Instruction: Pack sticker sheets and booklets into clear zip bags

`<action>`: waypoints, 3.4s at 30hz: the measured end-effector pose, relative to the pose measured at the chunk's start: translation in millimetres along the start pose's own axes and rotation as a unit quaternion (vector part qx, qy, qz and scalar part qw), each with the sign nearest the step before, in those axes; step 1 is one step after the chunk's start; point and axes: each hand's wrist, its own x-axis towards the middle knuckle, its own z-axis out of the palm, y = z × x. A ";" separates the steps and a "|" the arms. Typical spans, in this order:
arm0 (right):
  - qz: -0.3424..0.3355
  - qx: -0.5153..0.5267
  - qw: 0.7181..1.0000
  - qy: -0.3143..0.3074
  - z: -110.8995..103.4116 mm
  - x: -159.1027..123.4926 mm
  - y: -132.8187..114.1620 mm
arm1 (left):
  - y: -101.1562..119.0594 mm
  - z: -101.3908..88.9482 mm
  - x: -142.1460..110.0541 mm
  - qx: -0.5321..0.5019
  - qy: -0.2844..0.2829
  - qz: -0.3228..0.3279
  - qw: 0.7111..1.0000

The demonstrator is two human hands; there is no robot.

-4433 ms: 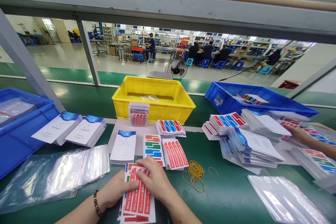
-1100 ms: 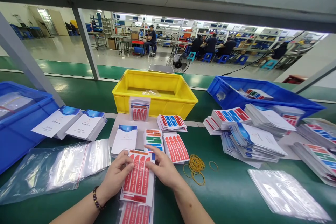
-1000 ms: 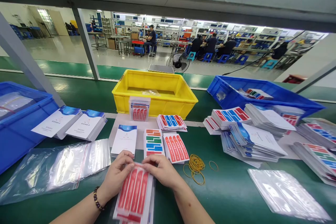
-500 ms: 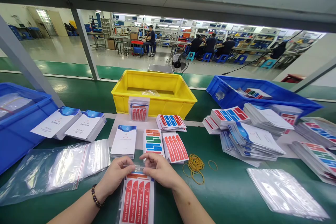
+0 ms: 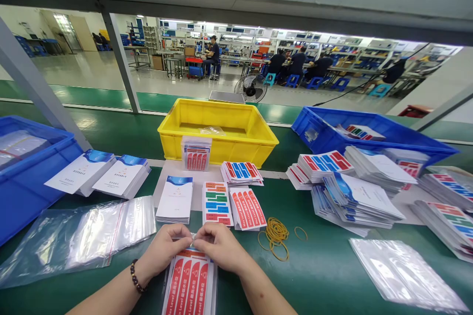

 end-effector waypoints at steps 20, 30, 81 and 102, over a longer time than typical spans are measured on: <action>-0.109 -0.112 0.987 0.022 -1.0 -3.2 -2.5 | -4.5 -0.8 -3.3 0.150 0.051 0.169 0.973; -0.229 -0.177 0.930 0.226 -6.4 2.8 10.5 | 28.5 -40.7 -31.0 0.247 0.183 0.263 0.915; -0.350 -0.433 0.799 0.228 24.7 -1.7 5.3 | 2.0 2.1 14.9 -0.130 0.025 -0.093 0.987; -0.163 -0.111 0.975 0.105 20.0 -4.5 1.8 | -0.5 6.2 2.7 0.078 0.042 0.066 0.994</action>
